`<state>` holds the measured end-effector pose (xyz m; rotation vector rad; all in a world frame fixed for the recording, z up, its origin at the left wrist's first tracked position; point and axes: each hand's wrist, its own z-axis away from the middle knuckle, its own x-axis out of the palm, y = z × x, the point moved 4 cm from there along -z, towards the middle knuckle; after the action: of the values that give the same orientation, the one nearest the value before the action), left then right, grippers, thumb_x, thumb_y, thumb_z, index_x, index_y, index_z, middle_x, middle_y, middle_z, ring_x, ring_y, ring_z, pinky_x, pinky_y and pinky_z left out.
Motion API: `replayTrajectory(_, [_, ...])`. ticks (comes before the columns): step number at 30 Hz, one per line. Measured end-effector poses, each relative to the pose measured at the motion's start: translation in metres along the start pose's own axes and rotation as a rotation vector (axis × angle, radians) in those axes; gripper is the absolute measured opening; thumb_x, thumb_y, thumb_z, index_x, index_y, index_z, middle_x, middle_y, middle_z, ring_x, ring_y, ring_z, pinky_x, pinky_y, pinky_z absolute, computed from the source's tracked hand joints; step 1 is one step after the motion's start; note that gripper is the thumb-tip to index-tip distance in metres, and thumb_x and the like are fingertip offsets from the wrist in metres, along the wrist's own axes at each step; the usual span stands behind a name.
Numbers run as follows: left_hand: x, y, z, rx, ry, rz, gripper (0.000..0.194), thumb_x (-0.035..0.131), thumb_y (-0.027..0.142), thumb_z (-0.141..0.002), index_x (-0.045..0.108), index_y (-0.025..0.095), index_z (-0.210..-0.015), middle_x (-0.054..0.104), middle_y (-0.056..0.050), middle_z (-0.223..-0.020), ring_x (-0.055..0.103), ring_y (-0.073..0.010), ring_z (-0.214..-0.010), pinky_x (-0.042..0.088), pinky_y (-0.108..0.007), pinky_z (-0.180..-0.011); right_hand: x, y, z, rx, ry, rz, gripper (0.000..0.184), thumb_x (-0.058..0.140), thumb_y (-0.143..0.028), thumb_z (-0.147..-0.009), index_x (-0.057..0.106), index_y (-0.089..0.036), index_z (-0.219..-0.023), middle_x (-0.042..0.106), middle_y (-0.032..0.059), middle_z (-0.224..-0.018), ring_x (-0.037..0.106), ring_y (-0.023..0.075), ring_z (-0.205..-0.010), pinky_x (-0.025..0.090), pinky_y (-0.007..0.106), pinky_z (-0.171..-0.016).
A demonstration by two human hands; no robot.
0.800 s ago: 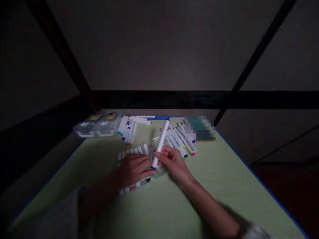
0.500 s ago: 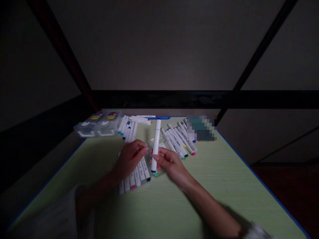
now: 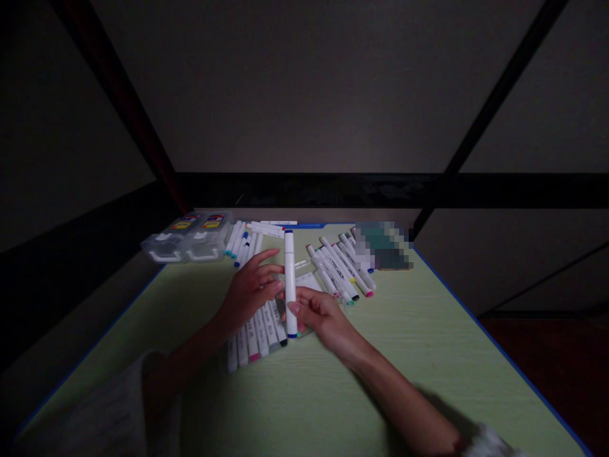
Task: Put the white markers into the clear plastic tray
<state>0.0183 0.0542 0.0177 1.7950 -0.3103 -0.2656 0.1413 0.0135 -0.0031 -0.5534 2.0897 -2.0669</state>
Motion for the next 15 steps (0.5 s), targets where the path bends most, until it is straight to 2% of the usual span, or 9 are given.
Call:
replayTrajectory(6, [0.001,-0.0038,-0.0002,-0.004,-0.057,-0.054,0.06,0.061,0.019,-0.067,0.038,0.019,-0.123,0.061,-0.002,-0.082,0.054,-0.0078,-0.057,0.044,-0.019,-0.051,0.0001,-0.0001,0.0002,-0.002,0.002,0.01,0.03,0.065,-0.043,-0.07,0.058,-0.015,-0.078,0.046,-0.0044,-0.057,0.037,0.0062,-0.05,0.029,0.02,-0.046])
replayTrajectory(15, [0.0001,-0.0052,-0.0005,0.004,-0.032,-0.044,0.06,0.063,0.021,-0.064,0.039,0.016,-0.119,0.061,-0.001,-0.077,0.055,-0.0094,-0.059,0.044,-0.02,-0.054,0.0022,0.0004,0.0011,0.006,0.016,0.008,0.033,0.07,-0.042,-0.064,0.051,-0.017,-0.074,0.046,-0.0054,-0.059,0.04,0.0061,-0.051,0.03,0.02,-0.047])
